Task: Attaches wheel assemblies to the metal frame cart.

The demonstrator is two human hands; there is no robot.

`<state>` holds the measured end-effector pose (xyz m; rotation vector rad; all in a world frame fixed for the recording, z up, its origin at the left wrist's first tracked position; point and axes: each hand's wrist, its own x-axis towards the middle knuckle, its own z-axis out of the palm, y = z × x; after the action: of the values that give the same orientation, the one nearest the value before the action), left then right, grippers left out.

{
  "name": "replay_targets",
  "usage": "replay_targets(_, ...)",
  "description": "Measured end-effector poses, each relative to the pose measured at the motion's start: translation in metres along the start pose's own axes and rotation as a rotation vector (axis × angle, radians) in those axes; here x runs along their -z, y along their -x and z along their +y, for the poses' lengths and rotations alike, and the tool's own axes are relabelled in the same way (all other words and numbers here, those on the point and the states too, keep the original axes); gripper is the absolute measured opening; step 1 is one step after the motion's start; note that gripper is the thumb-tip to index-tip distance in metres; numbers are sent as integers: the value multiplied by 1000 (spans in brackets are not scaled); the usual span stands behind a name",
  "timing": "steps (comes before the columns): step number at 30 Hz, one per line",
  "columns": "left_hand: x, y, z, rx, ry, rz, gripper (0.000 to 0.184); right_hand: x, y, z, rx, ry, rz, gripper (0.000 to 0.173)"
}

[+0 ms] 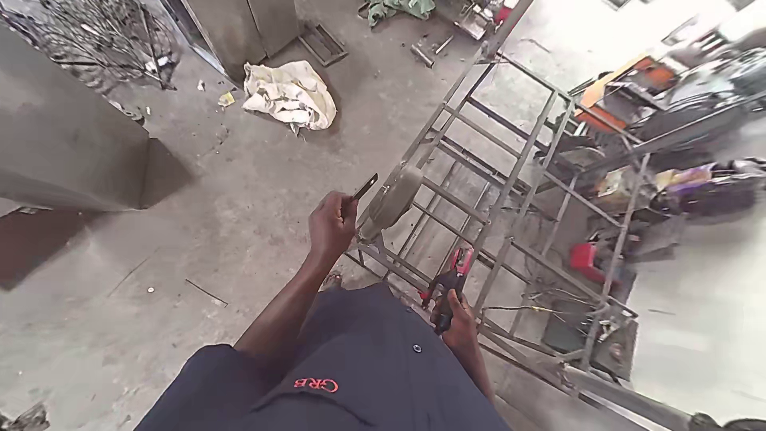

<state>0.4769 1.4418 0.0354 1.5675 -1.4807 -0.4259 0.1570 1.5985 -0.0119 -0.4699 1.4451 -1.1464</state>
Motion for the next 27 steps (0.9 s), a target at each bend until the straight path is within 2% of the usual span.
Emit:
replay_targets(4,-5,-12,7,-3,130,-18,20,-15,18,0,29,-3,21,29)
replay_targets(12,12,-44,27,-248,270,162,23,-25,38,4,34,-8,89,29)
replay_targets(17,5,-41,26,-326,197,123,21,-27,40,5,27,13,117,31)
replay_targets(23,10,-50,36,-405,207,253,21,-25,41,6,10,-5,114,30)
replay_targets(24,9,-50,34,-387,173,203,21,-26,42,5,11,-2,112,30)
replay_targets(25,8,-47,32,-344,95,83,22,-26,42,5,14,-4,112,30)
replay_targets(27,2,-44,29,-175,-214,-423,23,-27,43,4,13,-4,116,29)
